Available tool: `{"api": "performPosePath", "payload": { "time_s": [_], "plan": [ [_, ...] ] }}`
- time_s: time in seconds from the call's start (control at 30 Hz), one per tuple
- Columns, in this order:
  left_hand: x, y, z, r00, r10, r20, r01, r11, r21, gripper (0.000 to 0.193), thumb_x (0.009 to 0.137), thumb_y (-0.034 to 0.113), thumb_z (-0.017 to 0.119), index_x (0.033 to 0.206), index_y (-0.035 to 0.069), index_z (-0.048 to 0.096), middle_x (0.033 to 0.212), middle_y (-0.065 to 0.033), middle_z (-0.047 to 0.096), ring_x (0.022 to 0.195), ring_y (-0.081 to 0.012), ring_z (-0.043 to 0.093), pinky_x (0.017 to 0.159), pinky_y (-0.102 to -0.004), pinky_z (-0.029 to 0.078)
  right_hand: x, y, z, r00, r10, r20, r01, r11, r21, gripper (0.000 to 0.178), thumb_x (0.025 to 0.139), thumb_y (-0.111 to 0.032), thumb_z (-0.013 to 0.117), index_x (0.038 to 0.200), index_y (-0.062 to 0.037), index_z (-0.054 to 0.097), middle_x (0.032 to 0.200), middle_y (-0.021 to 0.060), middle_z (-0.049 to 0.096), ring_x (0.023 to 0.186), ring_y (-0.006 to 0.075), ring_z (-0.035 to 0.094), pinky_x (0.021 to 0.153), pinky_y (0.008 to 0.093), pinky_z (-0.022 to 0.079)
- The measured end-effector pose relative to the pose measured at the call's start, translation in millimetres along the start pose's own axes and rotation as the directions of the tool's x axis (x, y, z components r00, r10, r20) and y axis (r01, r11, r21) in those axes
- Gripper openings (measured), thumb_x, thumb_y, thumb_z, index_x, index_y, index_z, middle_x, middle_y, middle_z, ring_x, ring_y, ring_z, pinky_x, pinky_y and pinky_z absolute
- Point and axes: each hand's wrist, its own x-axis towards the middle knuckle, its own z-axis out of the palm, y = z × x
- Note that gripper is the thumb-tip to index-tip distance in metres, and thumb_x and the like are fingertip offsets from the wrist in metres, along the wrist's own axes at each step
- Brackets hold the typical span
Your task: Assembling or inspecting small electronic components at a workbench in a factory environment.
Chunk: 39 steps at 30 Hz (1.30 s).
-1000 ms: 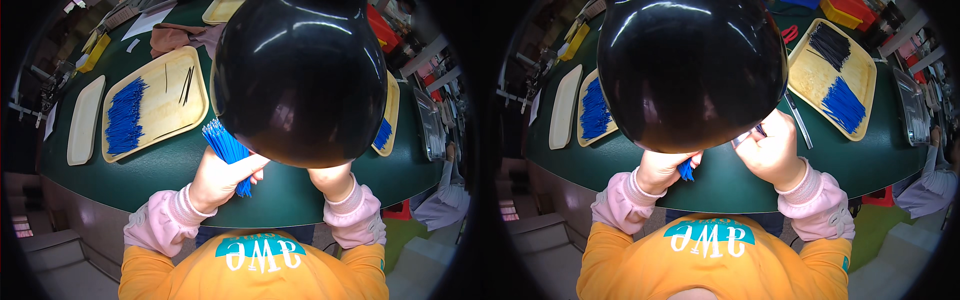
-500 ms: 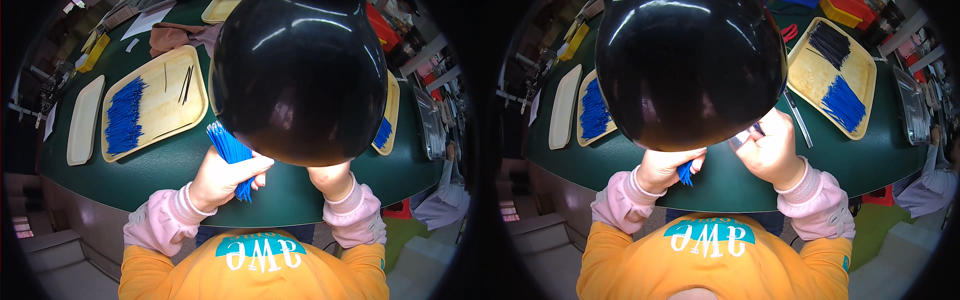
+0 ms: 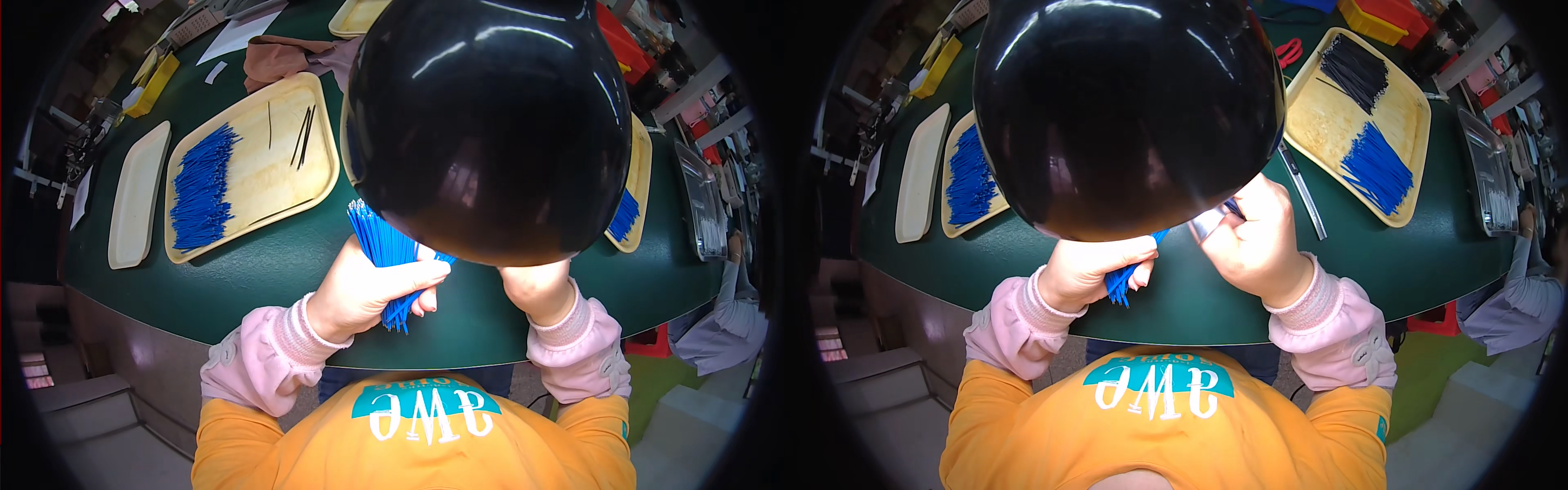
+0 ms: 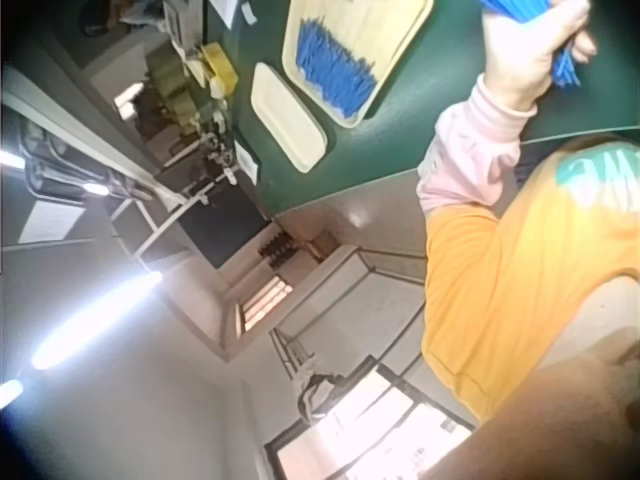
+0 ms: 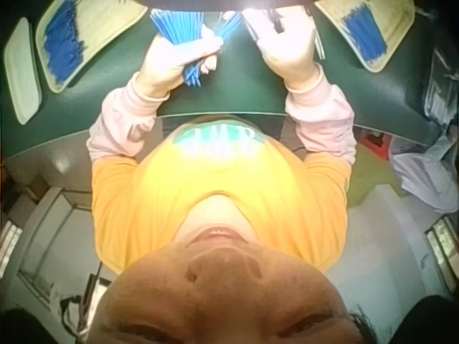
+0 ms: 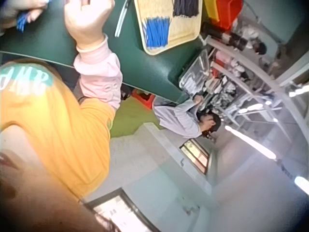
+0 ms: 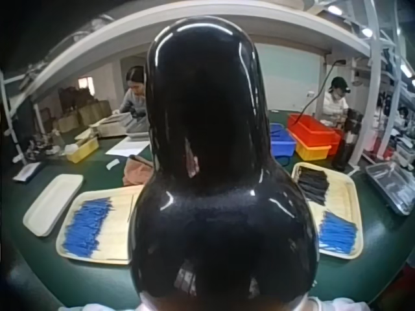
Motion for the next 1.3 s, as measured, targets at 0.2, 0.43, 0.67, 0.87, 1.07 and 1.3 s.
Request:
{"api": "performPosePath", "payload": {
  "time_s": [0.2,0.43,0.67,0.87,1.07,1.3],
  "plan": [
    [1,-1,0,1.0,0.004,-0.011,-0.003,0.999,0.048,0.006,0.073,0.005,0.059,0.072,0.0,0.055,0.058,-0.0061,0.055,0.05,-0.01,0.055,0.047,-0.019,0.045,3,2,-4,0.998,-0.028,0.048,0.03,0.999,-0.042,0.019,0.063,0.001,0.05,0.082,0.0029,0.051,0.06,0.0041,0.051,0.042,0.0108,0.044,0.04,0.0199,0.033],
    [0,1,-1,0.999,-0.035,-0.003,0.034,0.998,-0.056,0.007,0.073,0.005,0.058,0.073,-0.001,0.055,0.059,-0.0058,0.054,0.05,-0.0105,0.054,0.047,-0.0195,0.045,5,4,-1,0.983,-0.177,0.036,0.181,0.964,-0.197,0.018,0.065,0.0,0.05,0.082,0.0035,0.051,0.061,0.0057,0.051,0.046,0.0117,0.046,0.044,0.0189,0.037],
    [0,-2,-4,0.996,-0.086,0.022,0.088,0.988,-0.128,0.007,0.073,0.005,0.059,0.075,-0.001,0.054,0.063,-0.0068,0.054,0.051,-0.0115,0.054,0.046,-0.0205,0.045,4,6,-1,0.961,-0.267,0.069,0.275,0.908,-0.316,0.012,0.072,0.0,0.045,0.083,0.0027,0.05,0.061,0.0054,0.048,0.052,0.008,0.045,0.047,0.0193,0.036],
    [2,0,-10,0.953,-0.232,0.193,0.284,0.905,-0.316,0.01,0.072,0.005,0.059,0.079,-0.001,0.054,0.066,-0.0081,0.055,0.054,-0.0123,0.055,0.048,-0.0215,0.046,-3,18,7,0.884,0.081,0.46,-0.467,0.192,0.863,0.023,0.077,-0.01,0.053,0.097,0.0005,0.05,0.079,0.0077,0.051,0.061,0.0104,0.047,0.055,0.0205,0.038],
    [-1,-2,-4,0.981,-0.123,0.152,0.158,0.958,-0.239,0.016,0.072,0.002,0.059,0.086,-0.001,0.051,0.067,-0.0094,0.056,0.056,-0.0135,0.057,0.052,-0.0233,0.049,6,-2,8,0.935,0.168,0.312,-0.339,0.681,0.649,0.021,0.071,-0.004,0.059,0.09,0.0009,0.054,0.086,0.0083,0.056,0.073,0.0133,0.054,0.065,0.0243,0.042],
    [-1,-2,-1,0.996,-0.064,0.063,0.072,0.988,-0.139,0.011,0.072,0.002,0.059,0.08,-0.002,0.052,0.068,-0.0106,0.057,0.056,-0.0152,0.059,0.052,-0.0241,0.05,-13,6,7,0.962,0.228,0.15,-0.269,0.706,0.655,0.013,0.082,-0.004,0.034,0.084,0.0016,0.046,0.062,0.0043,0.046,0.049,0.0081,0.039,0.047,0.019,0.033]
  ]
}}
